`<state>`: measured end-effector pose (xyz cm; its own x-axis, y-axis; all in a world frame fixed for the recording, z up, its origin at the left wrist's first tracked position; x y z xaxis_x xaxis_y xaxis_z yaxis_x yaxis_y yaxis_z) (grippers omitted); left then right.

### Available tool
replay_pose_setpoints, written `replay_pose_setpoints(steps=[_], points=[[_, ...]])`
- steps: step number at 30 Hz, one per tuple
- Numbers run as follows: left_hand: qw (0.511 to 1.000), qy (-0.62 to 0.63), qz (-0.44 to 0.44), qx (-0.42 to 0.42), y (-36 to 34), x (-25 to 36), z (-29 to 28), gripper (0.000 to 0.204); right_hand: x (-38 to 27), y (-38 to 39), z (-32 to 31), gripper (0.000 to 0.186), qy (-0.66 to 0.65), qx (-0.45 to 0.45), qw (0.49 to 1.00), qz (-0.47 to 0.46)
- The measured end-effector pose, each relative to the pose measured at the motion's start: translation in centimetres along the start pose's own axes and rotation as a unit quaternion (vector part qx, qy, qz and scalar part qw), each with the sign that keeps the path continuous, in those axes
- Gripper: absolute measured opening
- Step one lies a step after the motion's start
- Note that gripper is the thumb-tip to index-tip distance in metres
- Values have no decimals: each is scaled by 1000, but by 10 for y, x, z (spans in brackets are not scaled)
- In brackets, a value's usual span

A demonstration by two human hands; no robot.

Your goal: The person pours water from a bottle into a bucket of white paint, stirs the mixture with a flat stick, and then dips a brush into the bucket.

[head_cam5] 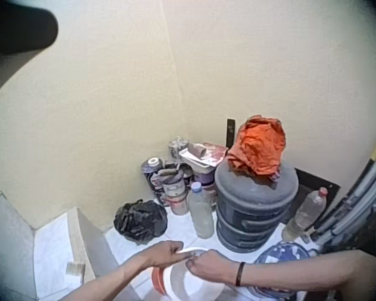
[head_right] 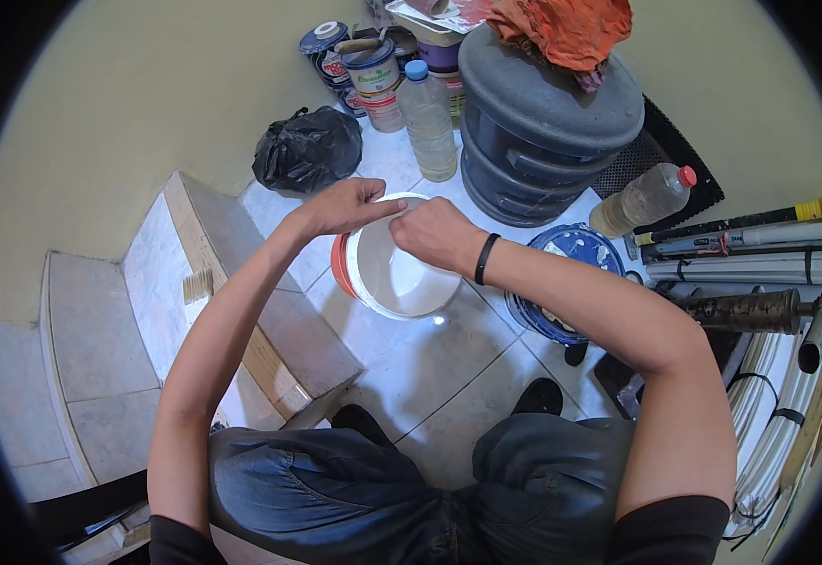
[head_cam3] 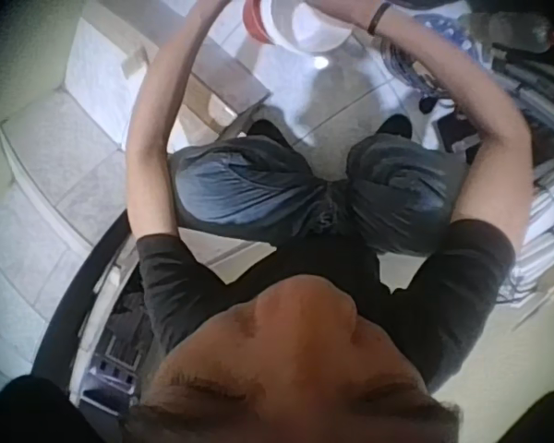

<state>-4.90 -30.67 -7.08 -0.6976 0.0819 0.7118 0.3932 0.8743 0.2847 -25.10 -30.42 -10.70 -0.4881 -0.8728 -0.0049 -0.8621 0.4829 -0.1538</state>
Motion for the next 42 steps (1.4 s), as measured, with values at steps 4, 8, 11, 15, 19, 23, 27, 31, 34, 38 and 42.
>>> replay_pose_setpoints(steps=[4,8,11,15,19,23,27,31,34,38,42], points=[[1000,7,6,-4,-3,-1,0,61,-3,0,1,11,58,29,997,-29],[1000,-20,12,-11,-5,0,-2,60,0,19,9,12,-20,-73,996,46],[1000,-6,4,-12,-1,-3,-2,60,-20,31,2,15,-102,-154,976,114],[1000,-8,12,-1,0,-12,-3,59,-47,22,-3,19,-270,-191,927,175],[1000,1,16,-6,0,-13,-3,59,-35,22,0,18,-244,-156,944,155],[1000,-2,11,-11,1,-6,-3,59,-8,25,9,15,-55,-97,991,68],[1000,-26,4,-13,-3,-3,-4,61,11,4,1,15,9,-38,999,23],[1000,2,-8,-12,-5,-1,-2,62,11,-4,7,15,13,8,1000,-1],[1000,-15,6,2,-3,-8,-6,63,15,6,16,15,2,-13,1000,17],[999,-31,3,-9,-3,-2,-3,66,-9,40,3,16,-109,-114,980,123],[999,-29,-17,-14,1,-1,-3,66,-42,36,-1,20,-263,-171,930,190]])
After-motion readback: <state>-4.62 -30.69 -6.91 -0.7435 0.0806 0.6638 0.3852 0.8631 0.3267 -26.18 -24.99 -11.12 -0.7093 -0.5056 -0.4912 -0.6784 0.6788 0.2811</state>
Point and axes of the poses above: each hand's wrist, its own y-axis away from the middle knuckle, its own z-axis out of the palm, x = y × z, the point moved 1 cm from there along -y, towards the middle knuckle, and after that the axes turned 8 degrees about z, right-handed, at the moved point
